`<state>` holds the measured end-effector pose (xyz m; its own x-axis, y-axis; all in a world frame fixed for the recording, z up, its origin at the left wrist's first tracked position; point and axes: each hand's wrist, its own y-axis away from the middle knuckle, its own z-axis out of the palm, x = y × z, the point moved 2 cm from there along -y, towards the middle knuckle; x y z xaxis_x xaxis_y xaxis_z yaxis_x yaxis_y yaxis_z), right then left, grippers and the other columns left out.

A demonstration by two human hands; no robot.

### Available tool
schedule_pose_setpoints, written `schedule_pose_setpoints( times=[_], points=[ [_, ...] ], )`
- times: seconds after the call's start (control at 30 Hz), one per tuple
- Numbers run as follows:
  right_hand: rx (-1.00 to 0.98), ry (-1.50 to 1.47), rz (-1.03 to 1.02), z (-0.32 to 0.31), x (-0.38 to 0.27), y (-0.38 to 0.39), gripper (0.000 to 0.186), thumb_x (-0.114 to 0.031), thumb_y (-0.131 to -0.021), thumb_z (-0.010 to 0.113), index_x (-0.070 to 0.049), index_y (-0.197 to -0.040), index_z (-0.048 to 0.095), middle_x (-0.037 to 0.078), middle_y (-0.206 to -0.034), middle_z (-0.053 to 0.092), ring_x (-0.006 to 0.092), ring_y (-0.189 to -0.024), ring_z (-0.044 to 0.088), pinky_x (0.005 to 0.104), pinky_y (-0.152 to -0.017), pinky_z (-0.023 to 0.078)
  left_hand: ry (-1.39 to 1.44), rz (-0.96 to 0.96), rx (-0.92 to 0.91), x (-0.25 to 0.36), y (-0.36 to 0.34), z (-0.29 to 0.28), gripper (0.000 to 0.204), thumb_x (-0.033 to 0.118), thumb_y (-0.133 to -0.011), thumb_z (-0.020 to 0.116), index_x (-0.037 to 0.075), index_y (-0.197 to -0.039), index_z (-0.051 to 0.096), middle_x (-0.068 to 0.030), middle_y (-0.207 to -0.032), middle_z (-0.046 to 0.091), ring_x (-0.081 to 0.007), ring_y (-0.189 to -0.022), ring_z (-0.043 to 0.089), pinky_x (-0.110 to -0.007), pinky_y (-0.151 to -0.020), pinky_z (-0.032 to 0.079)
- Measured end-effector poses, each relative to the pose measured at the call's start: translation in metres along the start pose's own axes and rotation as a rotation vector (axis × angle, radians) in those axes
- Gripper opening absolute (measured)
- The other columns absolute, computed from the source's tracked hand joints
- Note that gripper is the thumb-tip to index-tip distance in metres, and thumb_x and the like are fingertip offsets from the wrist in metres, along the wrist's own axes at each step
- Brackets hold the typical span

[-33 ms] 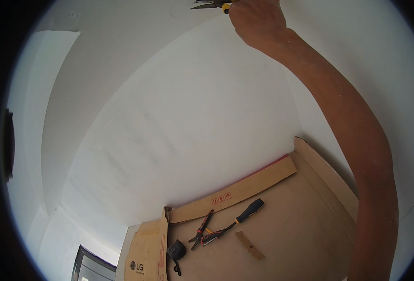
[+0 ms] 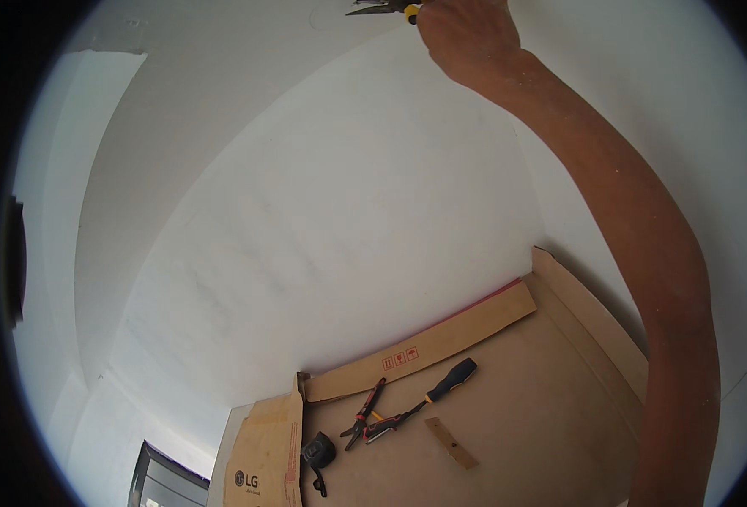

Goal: Installing an electrical outlet box and wiring into a ceiling or wall opening using hand tools.

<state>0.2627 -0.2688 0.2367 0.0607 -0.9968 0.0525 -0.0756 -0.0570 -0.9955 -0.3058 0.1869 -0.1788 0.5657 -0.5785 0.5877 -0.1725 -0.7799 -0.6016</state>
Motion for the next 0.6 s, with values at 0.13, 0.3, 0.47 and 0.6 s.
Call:
schedule_pose_setpoints(
  times=[0.13,0.3,0.47,0.6],
  points=[
    [0.064,-0.086,-0.038,0.016,0.012,-0.005,0.022,-0.019,-0.084,0.065,-0.007,-0.102,0.069,0.012,-0.103,0.057,0.0277,-0.1,0.053,0.0449,-0.08,0.043,0.137,-0.042,-0.031,-0.03,-0.008,0.011,0.024,0.016,-0.094,0.061,-0.005,-0.102,0.069,-0.0089,-0.076,0.064,-0.0162,-0.061,0.056,-0.03,-0.049,0.047],
    [0.069,0.013,-0.003,0.016,0.006,-0.009,0.02,-0.017,-0.083,0.064,-0.013,-0.101,0.071,0.011,-0.104,0.058,0.03,-0.101,0.054,0.0468,-0.082,0.045,0.21,-0.066,-0.038,-0.042,-0.009,0.016,0.023,0.018,-0.093,0.063,-0.004,-0.098,0.068,-0.0074,-0.076,0.063,-0.0145,-0.058,0.054,-0.028,-0.043,0.045],
    [-0.093,-0.074,-0.093,-0.003,0.008,-0.017,0.017,-0.018,-0.085,0.061,-0.011,-0.098,0.07,0.012,-0.105,0.059,0.0307,-0.1,0.055,0.048,-0.079,0.047,0.176,-0.1,-0.016,-0.028,-0.004,0.016,0.02,0.019,-0.094,0.063,-0.001,-0.092,0.066,-0.0062,-0.073,0.061,-0.0134,-0.057,0.052,-0.029,-0.044,0.045],
    [-0.074,-0.075,-0.219,0.004,0.015,-0.017,0.018,-0.02,-0.086,0.059,-0.009,-0.096,0.069,0.013,-0.105,0.059,0.0306,-0.1,0.056,0.0475,-0.078,0.048,0.14,-0.064,0.02,-0.034,-0.004,0.014,0.021,0.02,-0.093,0.064,0.0,-0.086,0.066,-0.0042,-0.07,0.059,-0.0133,-0.056,0.048,-0.03,-0.046,0.041]
  ],
)
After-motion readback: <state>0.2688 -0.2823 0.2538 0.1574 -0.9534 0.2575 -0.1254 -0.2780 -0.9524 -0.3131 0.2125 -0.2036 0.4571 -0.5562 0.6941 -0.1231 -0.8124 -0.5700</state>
